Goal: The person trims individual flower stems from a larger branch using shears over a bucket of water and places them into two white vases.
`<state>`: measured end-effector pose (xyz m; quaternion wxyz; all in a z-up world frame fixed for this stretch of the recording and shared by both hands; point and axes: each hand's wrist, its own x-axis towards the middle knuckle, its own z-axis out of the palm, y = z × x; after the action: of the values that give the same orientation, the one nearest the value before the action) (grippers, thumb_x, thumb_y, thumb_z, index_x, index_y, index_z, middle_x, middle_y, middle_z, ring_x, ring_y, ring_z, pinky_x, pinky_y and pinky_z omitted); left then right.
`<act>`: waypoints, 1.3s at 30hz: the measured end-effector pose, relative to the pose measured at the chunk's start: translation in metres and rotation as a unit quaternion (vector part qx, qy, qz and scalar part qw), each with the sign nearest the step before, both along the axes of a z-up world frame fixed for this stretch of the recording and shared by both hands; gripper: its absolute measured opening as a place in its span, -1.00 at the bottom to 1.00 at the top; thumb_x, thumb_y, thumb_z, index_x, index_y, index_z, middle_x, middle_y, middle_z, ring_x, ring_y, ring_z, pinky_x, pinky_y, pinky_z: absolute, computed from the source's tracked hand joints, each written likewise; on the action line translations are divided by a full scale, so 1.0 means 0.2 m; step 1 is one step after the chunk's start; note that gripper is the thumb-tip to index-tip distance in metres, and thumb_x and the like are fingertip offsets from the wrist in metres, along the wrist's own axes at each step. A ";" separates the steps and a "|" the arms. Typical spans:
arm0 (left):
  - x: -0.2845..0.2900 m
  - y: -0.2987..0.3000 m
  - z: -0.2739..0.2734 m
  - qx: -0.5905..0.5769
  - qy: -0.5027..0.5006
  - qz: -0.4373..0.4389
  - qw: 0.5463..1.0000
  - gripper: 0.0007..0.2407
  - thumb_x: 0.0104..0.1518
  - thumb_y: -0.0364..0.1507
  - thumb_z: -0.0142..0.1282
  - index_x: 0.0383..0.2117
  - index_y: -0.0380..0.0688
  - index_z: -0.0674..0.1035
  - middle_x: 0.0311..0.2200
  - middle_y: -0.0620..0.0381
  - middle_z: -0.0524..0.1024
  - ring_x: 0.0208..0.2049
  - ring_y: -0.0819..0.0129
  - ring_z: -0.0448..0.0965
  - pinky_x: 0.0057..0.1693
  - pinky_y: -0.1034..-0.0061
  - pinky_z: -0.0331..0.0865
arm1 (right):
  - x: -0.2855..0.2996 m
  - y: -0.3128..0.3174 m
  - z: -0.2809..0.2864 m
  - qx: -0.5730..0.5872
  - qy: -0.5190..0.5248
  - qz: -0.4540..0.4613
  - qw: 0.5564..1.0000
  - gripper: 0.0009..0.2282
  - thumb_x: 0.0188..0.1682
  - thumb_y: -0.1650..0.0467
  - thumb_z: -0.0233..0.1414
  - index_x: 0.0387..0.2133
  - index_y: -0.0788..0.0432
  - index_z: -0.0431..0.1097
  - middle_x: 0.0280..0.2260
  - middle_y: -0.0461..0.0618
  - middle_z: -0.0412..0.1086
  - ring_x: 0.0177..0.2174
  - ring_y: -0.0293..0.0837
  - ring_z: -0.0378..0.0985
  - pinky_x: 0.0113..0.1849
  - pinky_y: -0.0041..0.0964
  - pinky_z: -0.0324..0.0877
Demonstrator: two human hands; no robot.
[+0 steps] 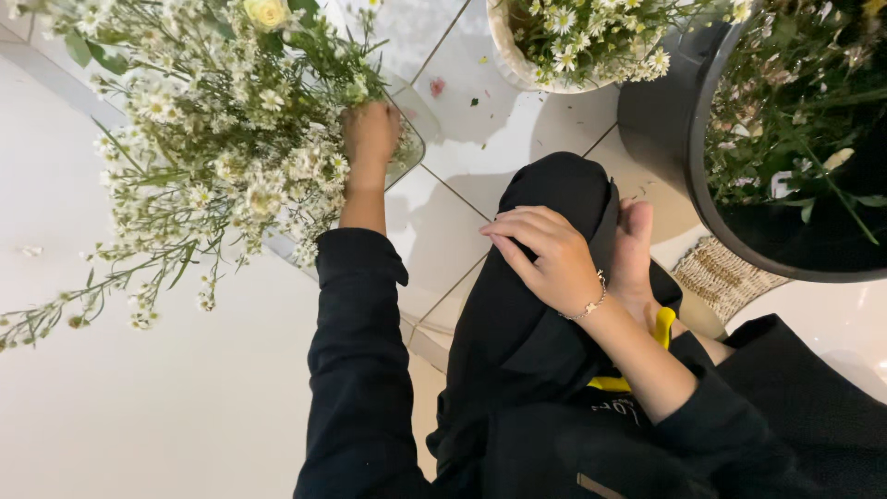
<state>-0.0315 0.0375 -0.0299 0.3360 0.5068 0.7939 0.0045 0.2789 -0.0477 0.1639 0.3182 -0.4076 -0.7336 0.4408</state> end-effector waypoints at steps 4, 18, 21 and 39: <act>-0.18 -0.06 -0.52 -0.019 0.122 -0.028 0.992 -0.73 0.33 -0.44 -0.07 -0.39 -0.31 0.70 -0.52 -0.19 0.55 -0.35 0.12 0.65 -0.14 0.30 0.53 | 0.01 0.00 0.00 0.002 -0.004 0.012 1.000 -0.91 0.09 0.49 0.09 -0.25 0.17 0.57 -0.28 0.00 0.59 -0.13 0.06 0.64 0.00 0.01 0.47; -0.16 -0.01 -0.24 -0.003 -0.176 0.248 0.953 -0.48 0.29 -0.04 0.01 -0.06 -0.41 0.60 0.05 -0.46 0.43 0.22 -0.23 0.29 0.32 -0.03 0.18 | 0.01 0.00 -0.01 0.000 -0.020 0.010 1.000 -0.89 0.08 0.50 0.09 -0.23 0.16 0.59 -0.29 0.01 0.59 -0.13 0.06 0.64 -0.01 0.04 0.46; -0.19 -0.02 -0.29 0.033 -0.242 0.297 0.923 -0.50 0.30 -0.06 -0.03 -0.05 -0.39 0.58 0.04 -0.42 0.43 0.18 -0.19 0.30 0.28 0.00 0.20 | 0.01 -0.01 -0.05 0.013 -0.025 0.007 1.000 -0.91 0.08 0.48 0.11 -0.24 0.13 0.58 -0.28 -0.04 0.59 -0.12 0.03 0.63 0.00 -0.02 0.46; -0.07 -0.52 -0.41 0.210 -0.573 0.519 0.598 -0.60 0.40 -0.19 -0.26 0.05 -0.30 0.47 -0.05 -0.16 0.41 -0.10 0.05 0.34 0.03 0.18 0.27 | 0.02 -0.05 -0.08 0.025 -0.022 -0.001 0.999 -0.92 0.10 0.44 0.09 -0.28 0.09 0.56 -0.29 -0.08 0.58 -0.13 -0.01 0.62 -0.02 -0.08 0.45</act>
<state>-0.0452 -0.0668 -0.1126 0.5476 -0.0411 0.5444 0.6341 0.2819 -0.0571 0.1489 0.3119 -0.4101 -0.7509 0.4131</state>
